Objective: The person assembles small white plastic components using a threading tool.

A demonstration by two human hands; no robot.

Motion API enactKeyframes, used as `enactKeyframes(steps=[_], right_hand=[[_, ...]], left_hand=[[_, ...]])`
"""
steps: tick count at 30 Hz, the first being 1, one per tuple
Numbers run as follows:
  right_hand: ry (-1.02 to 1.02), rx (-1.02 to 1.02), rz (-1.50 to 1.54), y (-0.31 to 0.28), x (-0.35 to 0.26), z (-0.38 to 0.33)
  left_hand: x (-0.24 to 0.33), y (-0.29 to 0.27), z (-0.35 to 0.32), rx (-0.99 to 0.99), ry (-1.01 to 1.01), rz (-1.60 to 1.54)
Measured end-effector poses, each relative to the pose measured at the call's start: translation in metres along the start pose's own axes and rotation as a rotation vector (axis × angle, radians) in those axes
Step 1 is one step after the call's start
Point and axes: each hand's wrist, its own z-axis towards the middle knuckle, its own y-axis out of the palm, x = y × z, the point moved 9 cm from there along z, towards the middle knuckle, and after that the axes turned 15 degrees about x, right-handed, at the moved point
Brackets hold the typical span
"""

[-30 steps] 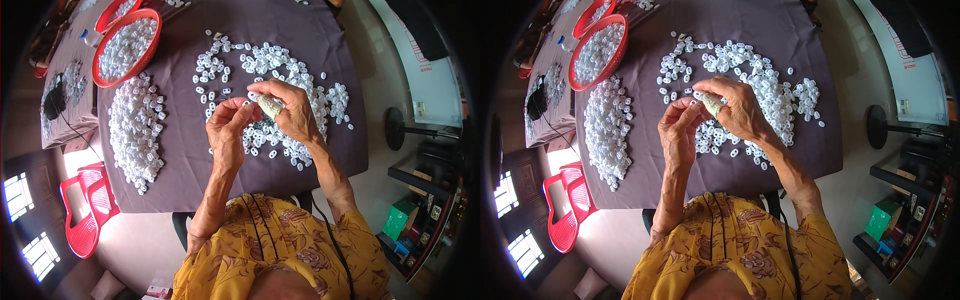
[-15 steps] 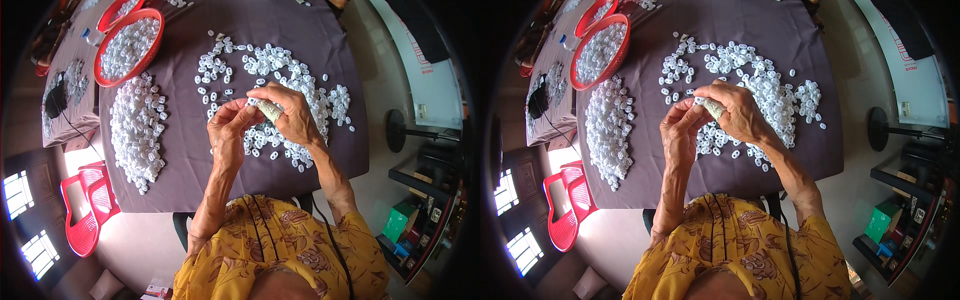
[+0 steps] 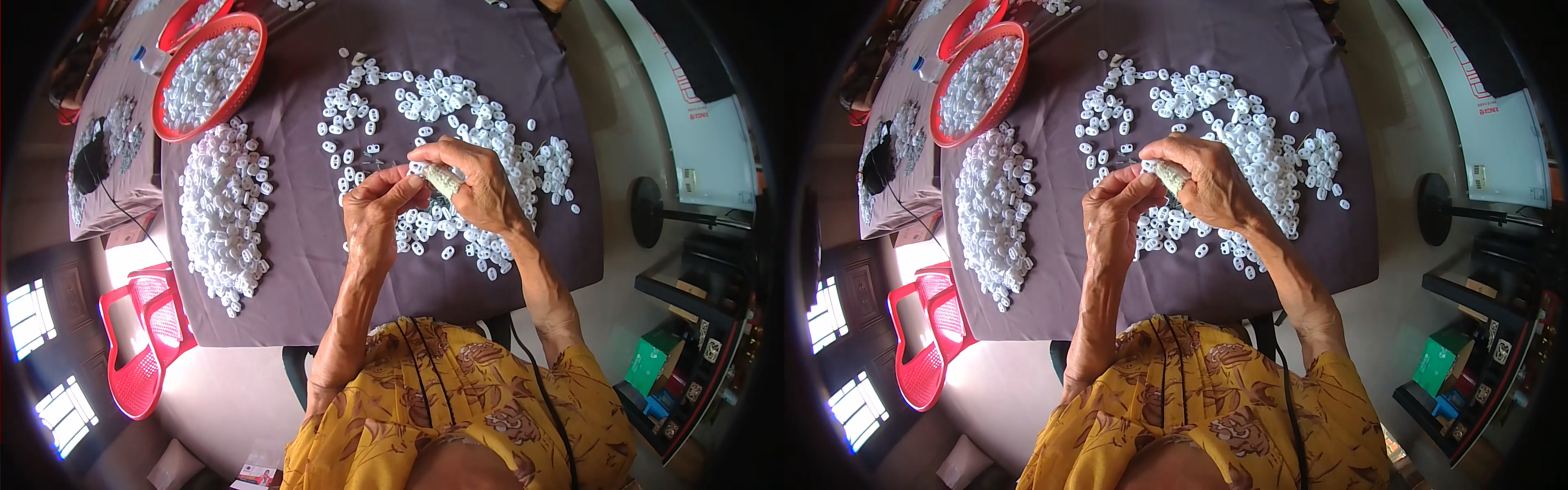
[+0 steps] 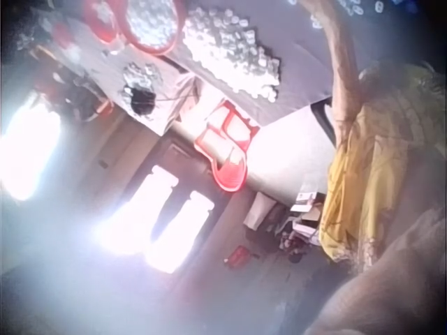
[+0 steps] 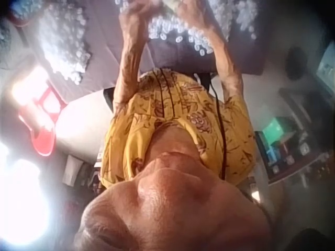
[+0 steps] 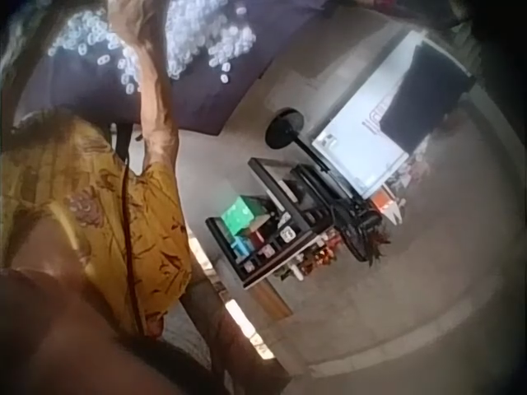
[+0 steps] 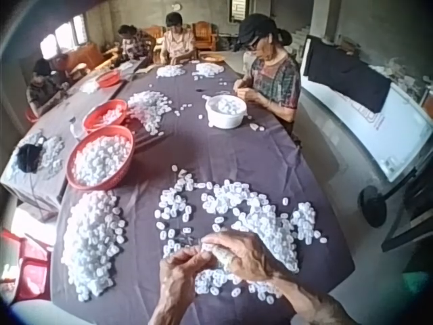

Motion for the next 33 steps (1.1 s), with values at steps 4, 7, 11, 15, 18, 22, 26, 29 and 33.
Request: enactKeyframes(steps=[4,7,11,15,18,22,26,29,33], right_hand=[[-0.078,-0.029,-0.028,0.0,-0.004,0.001],[-0.088,-0.035,-0.036,0.0,-0.002,0.001],[-0.119,-0.052,-0.038,0.003,0.001,0.0],[0.057,-0.082,-0.065,0.002,0.007,-0.001],[-0.232,0.037,-0.215,-0.001,-0.009,-0.004],[-0.412,0.072,-0.318,0.006,-0.018,-0.008],[-0.416,0.066,-0.321,0.007,-0.014,-0.01],[-0.468,0.014,-0.356,0.011,-0.017,-0.012],[-0.368,-0.047,-0.286,0.009,-0.01,-0.011]], left_hand=[[-0.002,0.0,0.001,0.01,-0.002,0.011],[-0.002,0.0,0.001,-0.011,-0.02,-0.009],[-0.007,-0.001,0.004,-0.025,-0.04,-0.02],[-0.009,0.001,0.005,-0.037,-0.076,-0.104],[-0.014,0.001,0.006,-0.007,-0.128,-0.153],[-0.021,-0.002,0.007,-0.011,-0.161,-0.186],[-0.02,-0.001,0.007,-0.024,-0.162,-0.185],[-0.022,-0.003,0.007,-0.028,-0.147,-0.152],[-0.018,-0.003,0.007,-0.042,-0.117,-0.126]])
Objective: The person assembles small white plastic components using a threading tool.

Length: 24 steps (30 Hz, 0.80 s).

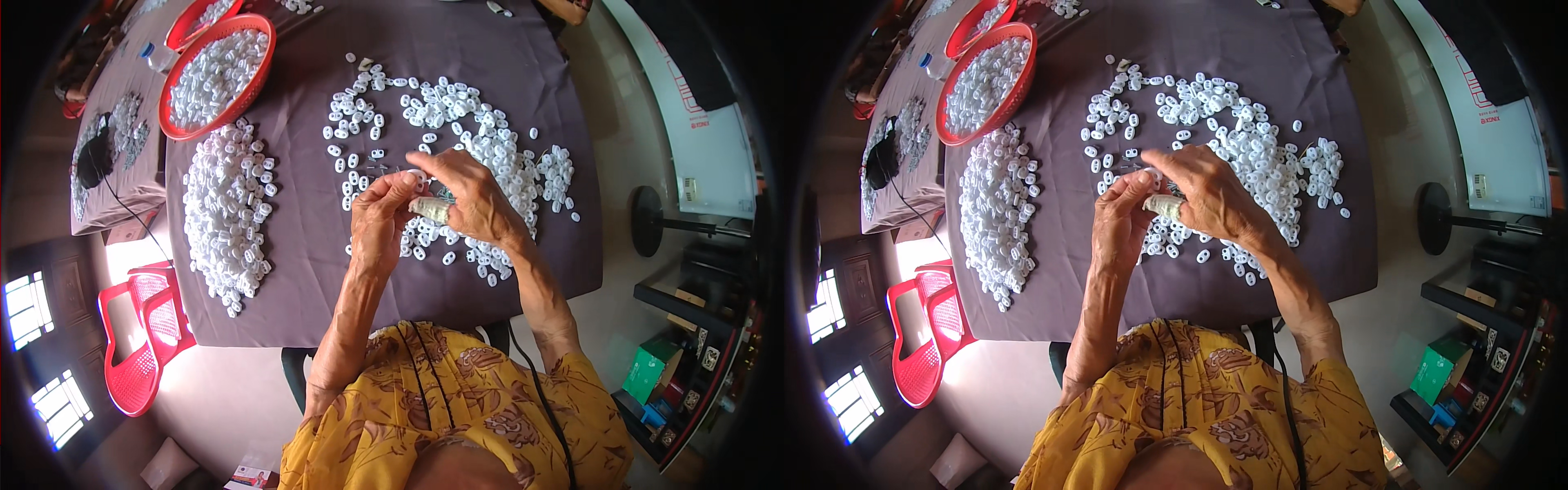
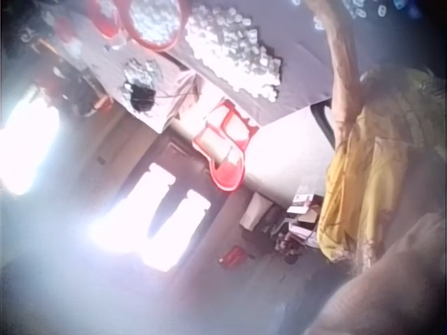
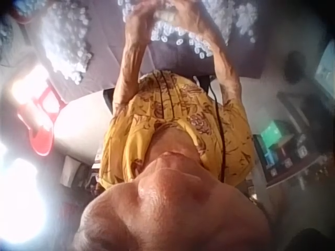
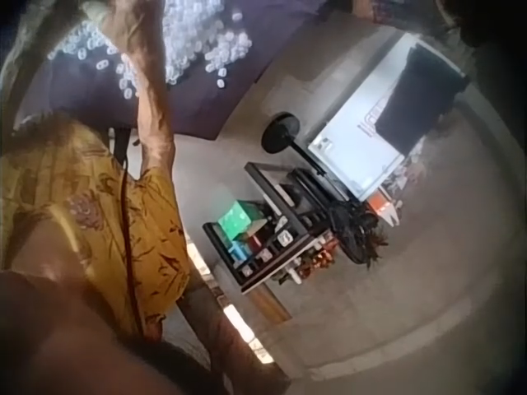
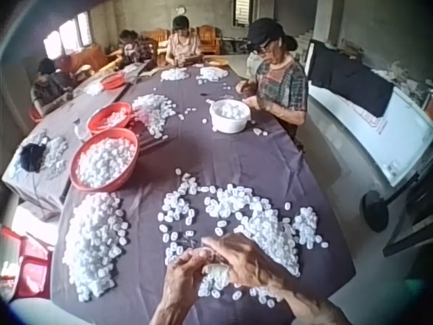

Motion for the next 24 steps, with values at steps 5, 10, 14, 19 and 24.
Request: enactKeyframes(steps=[5,10,14,19,24], right_hand=[[0.278,0.103,0.06,-0.021,0.039,0.01],[0.393,0.289,0.0,-0.065,0.083,0.042],[0.391,0.274,-0.082,-0.07,0.084,0.045],[0.107,0.023,0.009,-0.018,0.013,0.02],[-0.033,-0.052,-0.038,0.004,-0.011,0.011]], left_hand=[[0.002,-0.006,0.0,0.042,0.009,0.028],[0.008,-0.009,0.001,0.04,0.043,0.034],[0.016,-0.006,0.003,0.037,0.047,-0.03],[0.015,-0.008,0.002,0.051,0.008,-0.078],[0.012,-0.006,0.001,0.057,0.024,-0.089]])
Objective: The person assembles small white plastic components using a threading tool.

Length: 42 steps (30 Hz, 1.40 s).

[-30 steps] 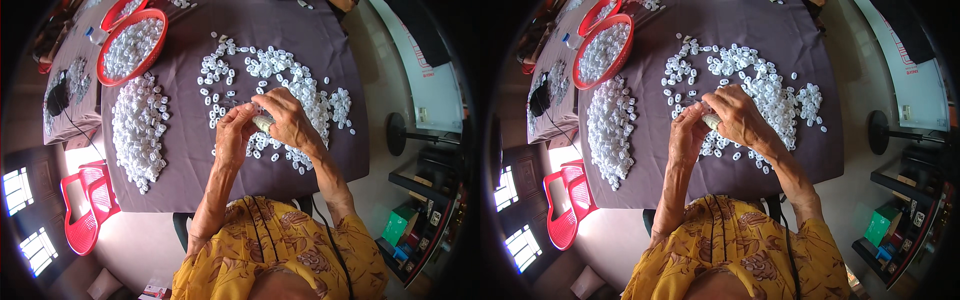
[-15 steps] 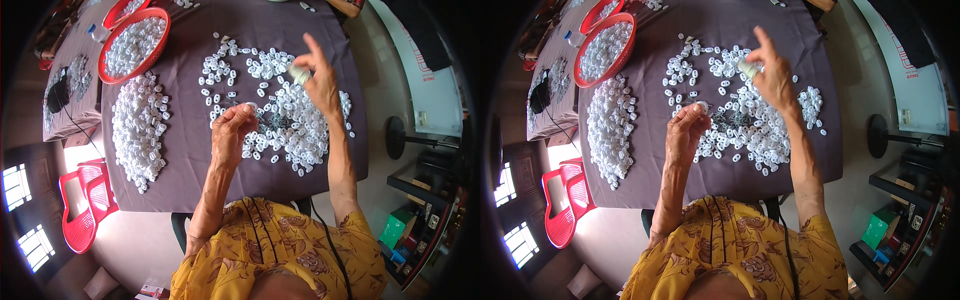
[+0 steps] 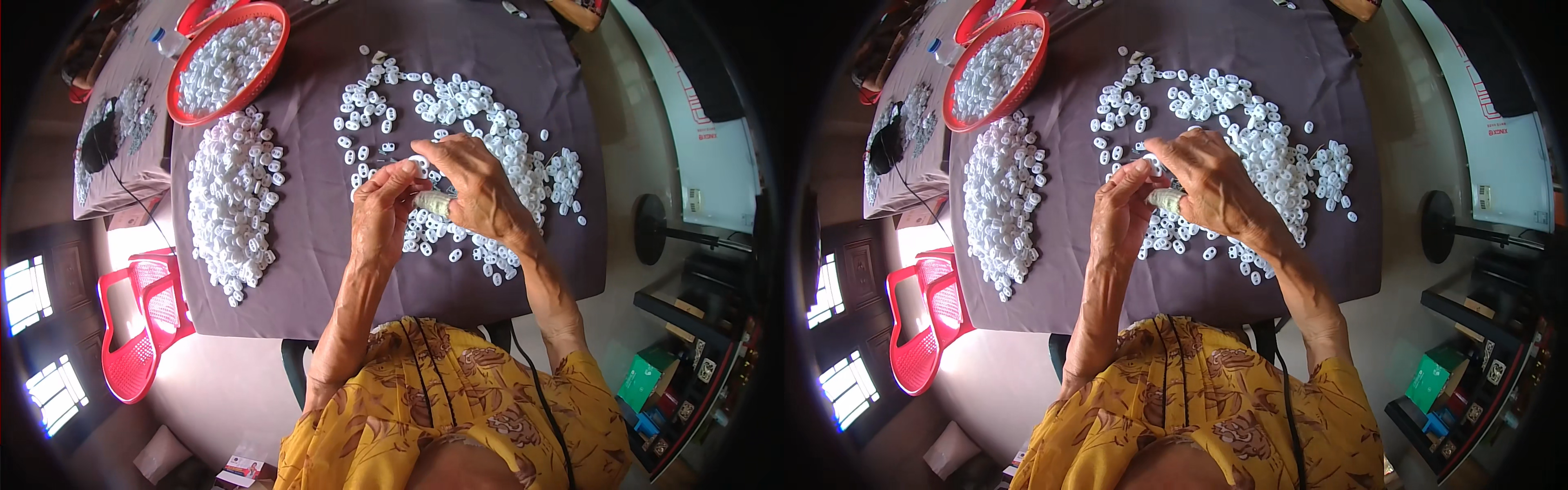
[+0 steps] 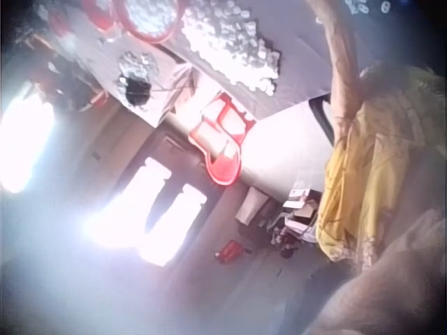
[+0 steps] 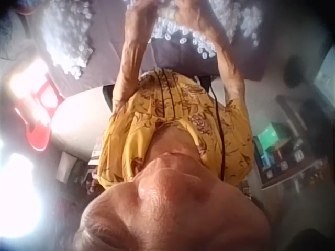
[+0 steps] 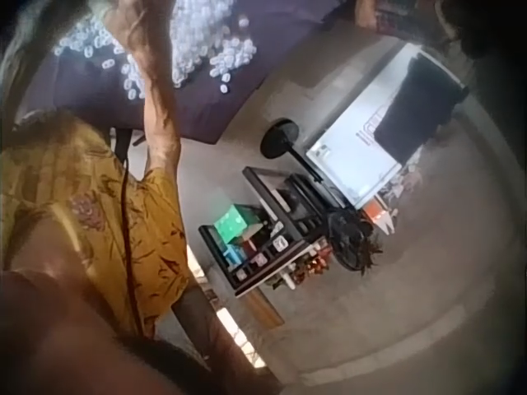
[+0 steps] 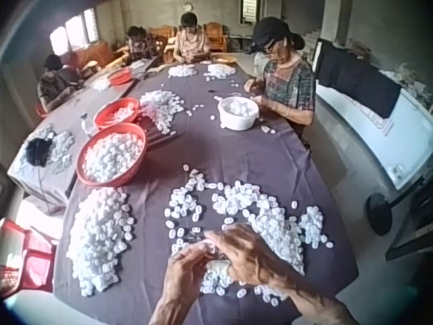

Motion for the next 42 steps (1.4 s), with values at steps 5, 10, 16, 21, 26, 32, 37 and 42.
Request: enactKeyframes(steps=[5,10,16,21,26,32,37,42], right_hand=[[-0.045,0.032,-0.042,0.002,0.003,-0.004],[-0.042,0.018,-0.038,0.002,0.005,-0.007],[-0.034,0.034,-0.007,0.0,0.008,-0.01],[-0.073,0.057,-0.01,-0.002,0.005,-0.011],[-0.092,0.051,-0.012,-0.001,0.005,-0.01],[-0.082,0.04,-0.01,0.0,0.007,-0.011],[-0.063,0.015,-0.018,0.0,0.004,-0.011],[-0.066,-0.076,-0.093,0.007,0.005,-0.011]], left_hand=[[-0.008,0.003,-0.004,-0.013,-0.034,0.037],[-0.012,0.0,0.0,-0.028,-0.073,0.001],[-0.015,0.001,0.003,-0.055,-0.084,0.021],[-0.016,0.0,0.002,-0.04,-0.077,0.079],[-0.019,-0.002,0.003,-0.023,-0.085,0.081],[-0.018,0.001,0.001,-0.033,-0.094,0.088],[-0.018,0.002,0.0,-0.034,-0.073,0.131],[-0.019,-0.001,0.001,-0.032,-0.066,0.136]])
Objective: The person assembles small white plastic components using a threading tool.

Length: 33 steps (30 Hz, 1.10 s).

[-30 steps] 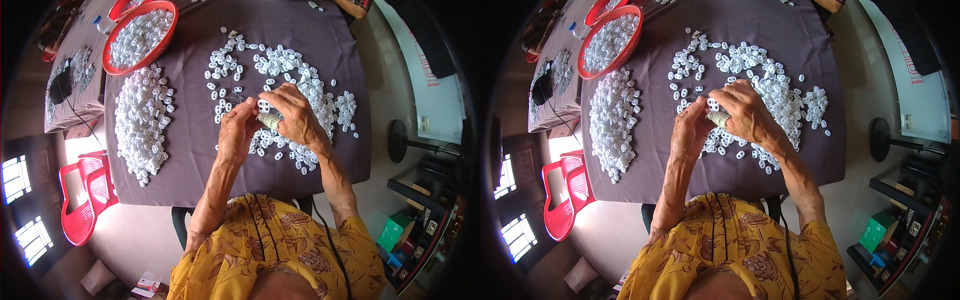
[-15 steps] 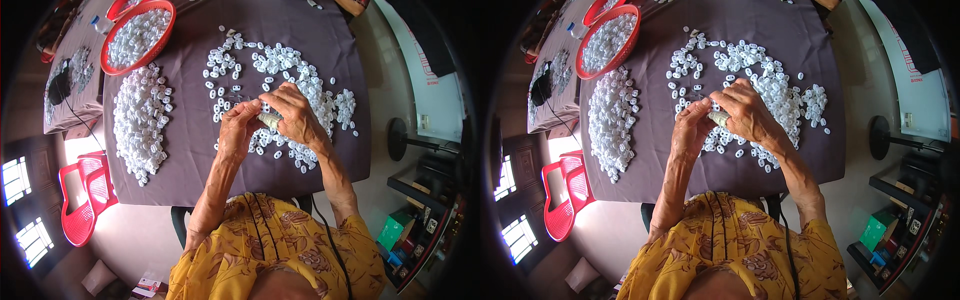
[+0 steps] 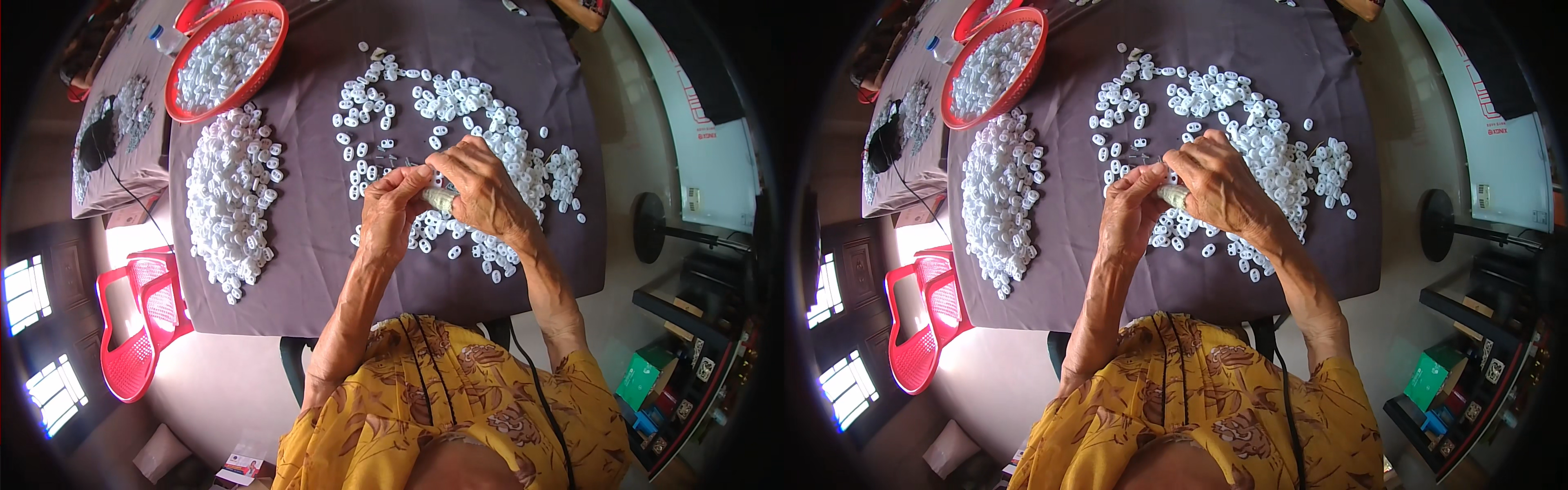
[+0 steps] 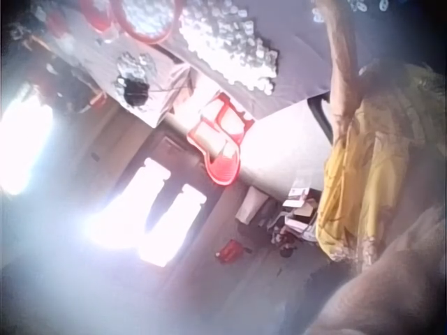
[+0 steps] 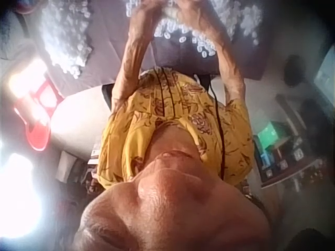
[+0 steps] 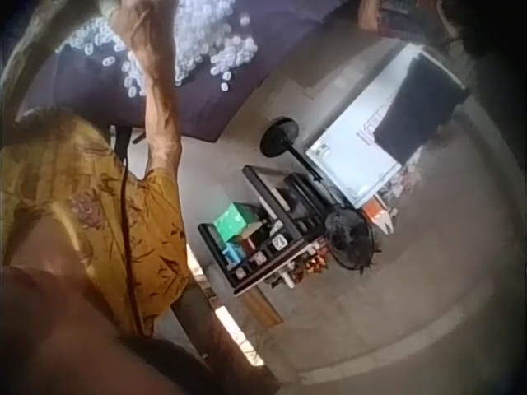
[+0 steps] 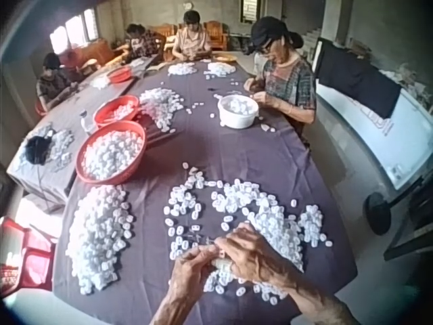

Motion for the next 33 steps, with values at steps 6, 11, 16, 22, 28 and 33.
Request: enactKeyframes(steps=[6,11,16,22,28,33], right_hand=[[-0.029,0.012,-0.022,0.0,0.002,-0.003],[-0.009,-0.038,-0.003,0.004,0.006,-0.003],[-0.01,-0.041,0.018,0.006,0.009,-0.005],[-0.002,-0.031,0.044,0.005,0.01,-0.005],[-0.079,0.023,0.025,0.003,0.009,-0.011],[-0.105,0.023,0.078,-0.001,0.008,-0.022]], left_hand=[[-0.002,0.001,0.0,0.007,-0.013,-0.004],[-0.004,0.0,0.001,0.024,-0.011,0.016],[-0.004,0.0,0.0,0.025,-0.006,0.014],[-0.004,0.002,0.0,0.003,0.012,0.039],[-0.01,0.001,-0.001,-0.01,0.02,0.053],[-0.018,0.002,-0.007,-0.017,-0.013,0.095]])
